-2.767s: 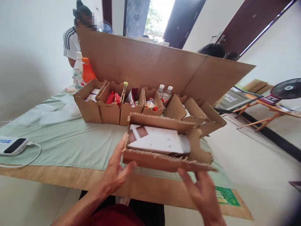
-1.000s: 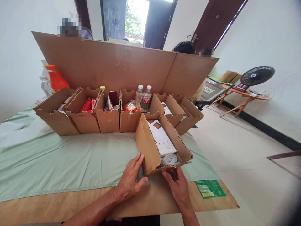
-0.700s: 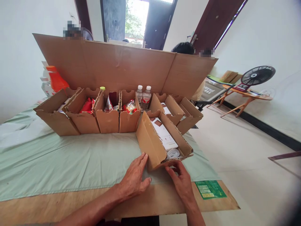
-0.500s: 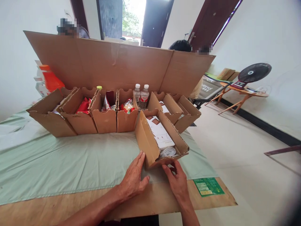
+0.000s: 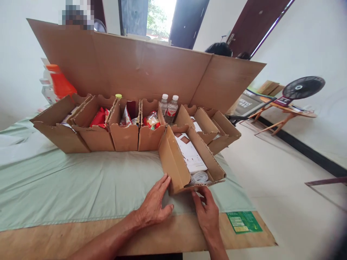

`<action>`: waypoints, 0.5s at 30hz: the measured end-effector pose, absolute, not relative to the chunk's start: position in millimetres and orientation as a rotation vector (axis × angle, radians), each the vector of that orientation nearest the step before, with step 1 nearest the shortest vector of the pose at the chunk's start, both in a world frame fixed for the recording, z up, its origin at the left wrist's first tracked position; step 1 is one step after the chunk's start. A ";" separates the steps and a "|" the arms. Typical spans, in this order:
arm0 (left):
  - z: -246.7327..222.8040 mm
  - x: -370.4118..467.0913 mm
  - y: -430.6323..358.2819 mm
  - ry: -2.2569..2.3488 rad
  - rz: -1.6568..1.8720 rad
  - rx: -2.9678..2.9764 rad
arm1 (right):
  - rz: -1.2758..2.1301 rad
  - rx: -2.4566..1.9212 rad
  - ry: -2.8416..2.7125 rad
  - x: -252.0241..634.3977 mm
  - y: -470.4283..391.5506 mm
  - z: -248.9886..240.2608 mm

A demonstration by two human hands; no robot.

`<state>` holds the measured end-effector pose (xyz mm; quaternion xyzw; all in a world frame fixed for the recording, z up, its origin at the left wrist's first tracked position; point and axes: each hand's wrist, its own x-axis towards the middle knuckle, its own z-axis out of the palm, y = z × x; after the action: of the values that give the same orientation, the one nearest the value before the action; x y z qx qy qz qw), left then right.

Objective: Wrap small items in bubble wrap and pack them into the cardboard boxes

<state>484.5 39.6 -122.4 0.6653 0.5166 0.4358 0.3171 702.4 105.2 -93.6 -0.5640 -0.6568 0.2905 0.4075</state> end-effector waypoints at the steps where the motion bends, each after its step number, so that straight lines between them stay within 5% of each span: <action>1: -122.4 483.3 40.1 1.361 1.154 1.745 | 0.722 -1.412 -1.663 700.8 104.9 -94.1; 15: -118.0 472.6 52.5 1.380 1.135 1.625 | 0.516 -1.536 -1.847 657.3 179.2 -68.3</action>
<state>472.6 52.5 -118.0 0.6288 0.5342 0.4393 0.3553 657.3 179.2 -68.3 -0.5890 -0.7080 0.1978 0.3357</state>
